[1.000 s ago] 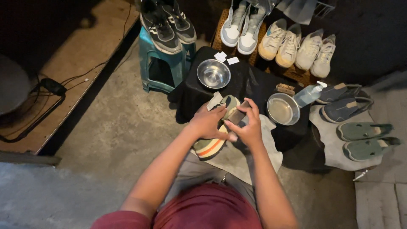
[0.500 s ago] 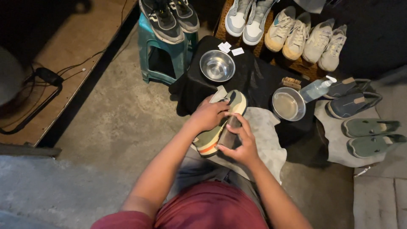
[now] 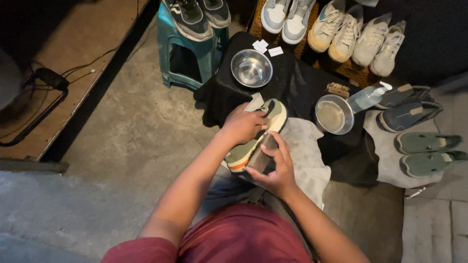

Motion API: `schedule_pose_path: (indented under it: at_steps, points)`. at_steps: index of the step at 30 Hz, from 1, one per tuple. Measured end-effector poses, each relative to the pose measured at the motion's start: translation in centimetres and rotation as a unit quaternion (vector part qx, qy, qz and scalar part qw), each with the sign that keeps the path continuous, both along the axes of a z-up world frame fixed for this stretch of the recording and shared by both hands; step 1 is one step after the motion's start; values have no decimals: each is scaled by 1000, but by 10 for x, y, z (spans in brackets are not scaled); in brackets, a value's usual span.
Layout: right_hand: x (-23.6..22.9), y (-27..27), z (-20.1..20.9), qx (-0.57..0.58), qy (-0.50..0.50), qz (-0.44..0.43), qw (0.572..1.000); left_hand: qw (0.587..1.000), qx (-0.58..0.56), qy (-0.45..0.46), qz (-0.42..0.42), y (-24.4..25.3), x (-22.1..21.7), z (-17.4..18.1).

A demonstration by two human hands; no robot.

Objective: The person wipes a sneaker with a cloth, then uses a small rectangular block to rub the sole and side of the shoe. The person handles the shoe and cleaning tools on a table with bowls and other shoes nearby.

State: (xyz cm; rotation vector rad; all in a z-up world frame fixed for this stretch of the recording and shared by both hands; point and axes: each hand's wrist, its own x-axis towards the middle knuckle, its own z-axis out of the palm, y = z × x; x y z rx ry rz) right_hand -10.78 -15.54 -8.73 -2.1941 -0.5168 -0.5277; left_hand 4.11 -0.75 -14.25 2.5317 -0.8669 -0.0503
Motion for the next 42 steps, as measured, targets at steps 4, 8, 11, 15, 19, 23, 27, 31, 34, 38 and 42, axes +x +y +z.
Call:
schedule_pose_path:
  at_steps: [4,8,11,15,19,23,27,31,34,38,42]
  points:
    - [44,-39,-32,-17,-24,-9,1000,999,14,-2,-30,11,-9,22]
    - [55,-35,-21,-24,-55,-46,997,999,-14,22,-29,8,4,4]
    - [20,-3,-11,0,-31,3,1000,999,-15,15,-41,12,4,10]
    - [21,-5,-20,-2,-34,42,999,999,-19,9,-51,14,0,19]
    - [58,-35,-21,-7,-55,-57,997,997,-41,22,-55,13,2,18]
    - [9,3,-9,-3,-31,-65,997,998,28,-8,-47,14,-4,37]
    - [7,-8,-23,15,-1,-39,999,998,47,3,-31,8,-14,50]
    - [37,-31,-24,-9,-50,-149,987,998,-6,61,-29,-2,0,15]
    - [-3,2,-12,11,-9,-135,991,997,55,-25,-54,4,-7,41]
    - [0,-9,-36,33,18,0,999,997,72,-23,-36,3,-7,38]
    - [39,-31,-26,-16,5,-136,991,999,41,-18,-18,0,-1,14]
